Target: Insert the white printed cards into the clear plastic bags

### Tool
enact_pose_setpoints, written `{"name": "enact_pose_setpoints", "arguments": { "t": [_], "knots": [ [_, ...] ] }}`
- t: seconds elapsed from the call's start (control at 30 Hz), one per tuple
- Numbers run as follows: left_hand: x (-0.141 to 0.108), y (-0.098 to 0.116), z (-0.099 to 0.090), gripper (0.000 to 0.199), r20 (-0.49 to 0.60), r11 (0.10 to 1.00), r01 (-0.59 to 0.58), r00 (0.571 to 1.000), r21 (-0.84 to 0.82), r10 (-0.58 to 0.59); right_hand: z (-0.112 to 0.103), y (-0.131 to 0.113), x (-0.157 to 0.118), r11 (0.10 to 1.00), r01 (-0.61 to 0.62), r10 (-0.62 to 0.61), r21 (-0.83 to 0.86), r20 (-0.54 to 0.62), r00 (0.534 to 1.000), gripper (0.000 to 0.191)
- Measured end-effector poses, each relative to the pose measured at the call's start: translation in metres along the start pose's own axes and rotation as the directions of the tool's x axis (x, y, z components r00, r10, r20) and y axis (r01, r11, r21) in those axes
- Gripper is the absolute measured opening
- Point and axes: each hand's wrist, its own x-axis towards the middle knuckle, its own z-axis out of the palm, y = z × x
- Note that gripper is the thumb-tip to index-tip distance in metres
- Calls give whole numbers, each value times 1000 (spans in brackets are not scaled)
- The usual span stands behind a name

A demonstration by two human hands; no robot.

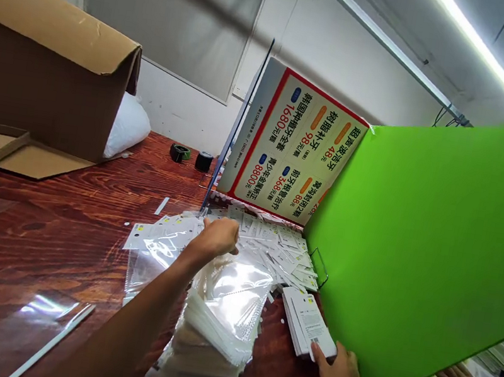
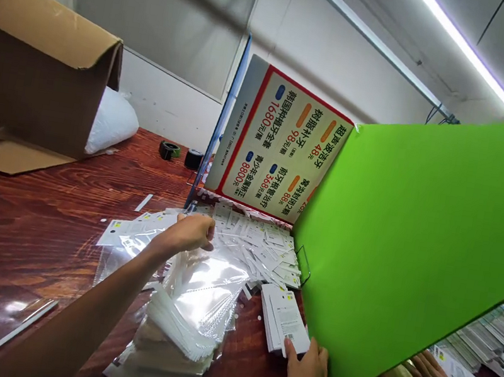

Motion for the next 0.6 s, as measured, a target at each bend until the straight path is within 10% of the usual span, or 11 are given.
{"name": "enact_pose_setpoints", "arguments": {
  "t": [0.4,0.6],
  "knots": [
    [12,8,20,19,58,842,-154,975,-517,214,-4,-16,-5,990,-118,121,72,-37,992,31],
    [9,36,32,34,-72,296,-105,990,-949,121,-6,-25,-10,978,-135,152,156,-104,983,42]
  ]
}}
